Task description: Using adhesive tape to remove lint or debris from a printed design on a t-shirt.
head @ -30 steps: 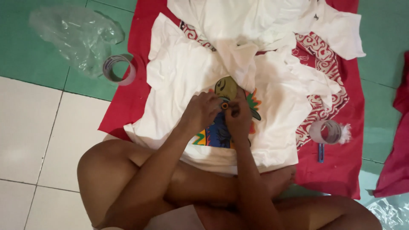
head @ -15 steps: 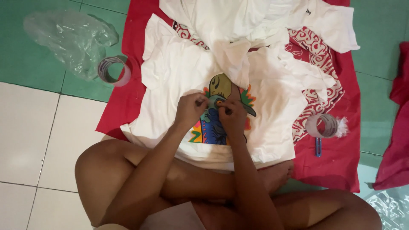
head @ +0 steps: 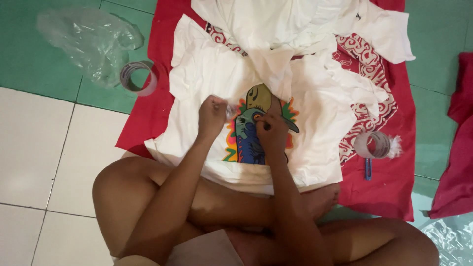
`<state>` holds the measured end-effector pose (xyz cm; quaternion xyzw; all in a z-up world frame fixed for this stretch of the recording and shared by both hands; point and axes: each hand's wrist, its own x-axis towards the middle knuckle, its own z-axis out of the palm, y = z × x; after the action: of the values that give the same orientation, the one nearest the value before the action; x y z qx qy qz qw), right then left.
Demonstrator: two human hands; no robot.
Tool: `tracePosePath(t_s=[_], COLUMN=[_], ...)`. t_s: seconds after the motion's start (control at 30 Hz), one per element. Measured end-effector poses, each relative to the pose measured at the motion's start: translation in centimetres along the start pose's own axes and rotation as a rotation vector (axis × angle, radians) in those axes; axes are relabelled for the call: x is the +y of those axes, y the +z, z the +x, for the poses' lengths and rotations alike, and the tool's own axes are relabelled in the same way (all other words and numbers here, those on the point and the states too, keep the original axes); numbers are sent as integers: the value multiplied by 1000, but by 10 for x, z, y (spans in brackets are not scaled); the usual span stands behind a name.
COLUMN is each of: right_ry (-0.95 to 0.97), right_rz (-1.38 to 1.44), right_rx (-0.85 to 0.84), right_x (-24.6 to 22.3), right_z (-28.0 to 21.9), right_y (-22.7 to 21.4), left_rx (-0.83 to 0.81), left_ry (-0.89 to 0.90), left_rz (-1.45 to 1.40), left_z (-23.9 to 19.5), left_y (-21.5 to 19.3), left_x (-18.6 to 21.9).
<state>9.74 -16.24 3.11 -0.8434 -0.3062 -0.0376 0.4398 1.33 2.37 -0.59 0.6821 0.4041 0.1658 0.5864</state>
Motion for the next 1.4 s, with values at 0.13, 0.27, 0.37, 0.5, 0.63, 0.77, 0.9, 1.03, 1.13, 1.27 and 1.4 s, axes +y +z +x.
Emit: tracePosePath(t_s=[0.13,0.27,0.37,0.5,0.63,0.77,0.9,1.03,1.13,1.27,1.4], right_ry=[1,13,40,62,118,470,659,911,1012,147,741], right_rz=[-29,-61,-59,-99,89,212,622,794,862,246,780], right_rx=[15,0,-16,-62,-127,-271,-185,-440,-376,-403,-68], right_x=[8,9,7,4,-49,-25,-29,-50,-38,47,-7], right_z=[-2,-2,-2,-2,17,22,26,35,38,27,26], right_y=[3,3,2,1,-24,-17,-10,-14,-15,-9,-14], left_rx=[1,73,146,108,2,-88,-135,-159,-252,-304,-354], left_ry=[-112,-181,-196,-243,-291,-287,3,217,442,617,546], left_rz=[-258,-523,-668,-821,-823,-738,-625,-176,72,164,307], left_z=[-16,-31,-6,3,-24,-27,-15,-44,-53,-47,-42], left_y=[-7,-12,-10,-12,-23,-21,-1,-20,-22,-23,-31], left_x=[41,82,49,40,88,93,62,98,102,93,93])
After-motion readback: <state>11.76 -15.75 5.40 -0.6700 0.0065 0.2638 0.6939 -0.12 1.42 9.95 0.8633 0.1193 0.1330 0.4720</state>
